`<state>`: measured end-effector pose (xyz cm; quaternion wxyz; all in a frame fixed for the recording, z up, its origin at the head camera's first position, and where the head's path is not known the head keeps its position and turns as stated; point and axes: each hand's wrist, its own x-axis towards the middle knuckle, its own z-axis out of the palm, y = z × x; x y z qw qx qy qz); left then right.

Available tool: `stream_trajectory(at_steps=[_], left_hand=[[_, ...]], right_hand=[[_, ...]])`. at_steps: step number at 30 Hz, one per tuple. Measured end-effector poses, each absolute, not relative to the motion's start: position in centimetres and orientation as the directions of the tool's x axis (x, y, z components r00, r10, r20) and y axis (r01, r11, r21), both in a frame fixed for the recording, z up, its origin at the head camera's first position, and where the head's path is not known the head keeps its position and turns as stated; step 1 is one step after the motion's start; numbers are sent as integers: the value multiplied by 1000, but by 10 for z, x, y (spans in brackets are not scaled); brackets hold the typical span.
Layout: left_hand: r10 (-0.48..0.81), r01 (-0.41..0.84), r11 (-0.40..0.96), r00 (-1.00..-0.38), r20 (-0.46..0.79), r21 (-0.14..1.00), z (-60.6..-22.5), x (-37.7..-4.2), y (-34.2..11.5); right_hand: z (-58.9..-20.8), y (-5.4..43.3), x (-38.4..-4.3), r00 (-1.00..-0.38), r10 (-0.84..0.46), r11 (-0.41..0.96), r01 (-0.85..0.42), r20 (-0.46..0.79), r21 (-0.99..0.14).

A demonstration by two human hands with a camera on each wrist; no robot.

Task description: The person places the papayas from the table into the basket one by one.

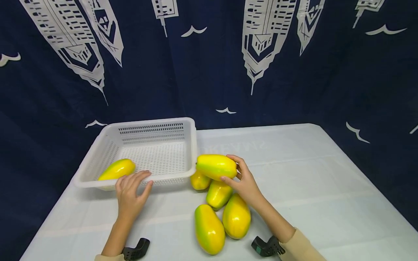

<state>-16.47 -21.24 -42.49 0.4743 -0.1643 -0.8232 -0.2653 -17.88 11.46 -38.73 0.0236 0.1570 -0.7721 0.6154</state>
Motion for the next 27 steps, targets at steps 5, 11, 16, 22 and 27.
stream_trajectory(at_steps=[5, 11, 16, 22, 27], left_hand=[[20, 524, 807, -484, 875, 272, -426, -164, -212], [18, 536, 796, -486, 874, 281, -426, -165, -210], [21, 537, 797, -485, 875, 278, -425, -166, -211], [22, 531, 803, -481, 876, 271, -425, -166, -211], [22, 534, 801, -481, 877, 273, -425, -166, -211]], right_hand=[[-388, 113, -176, -945, -220, 189, -285, 243, -940], [-384, 111, -173, -940, -211, 208, -311, 268, -927], [-381, 107, -175, -936, -215, 200, -322, 280, -925], [-375, 96, -179, -923, -241, 205, -351, 300, -914], [-371, 88, -185, -914, -258, 222, -372, 314, -901]])
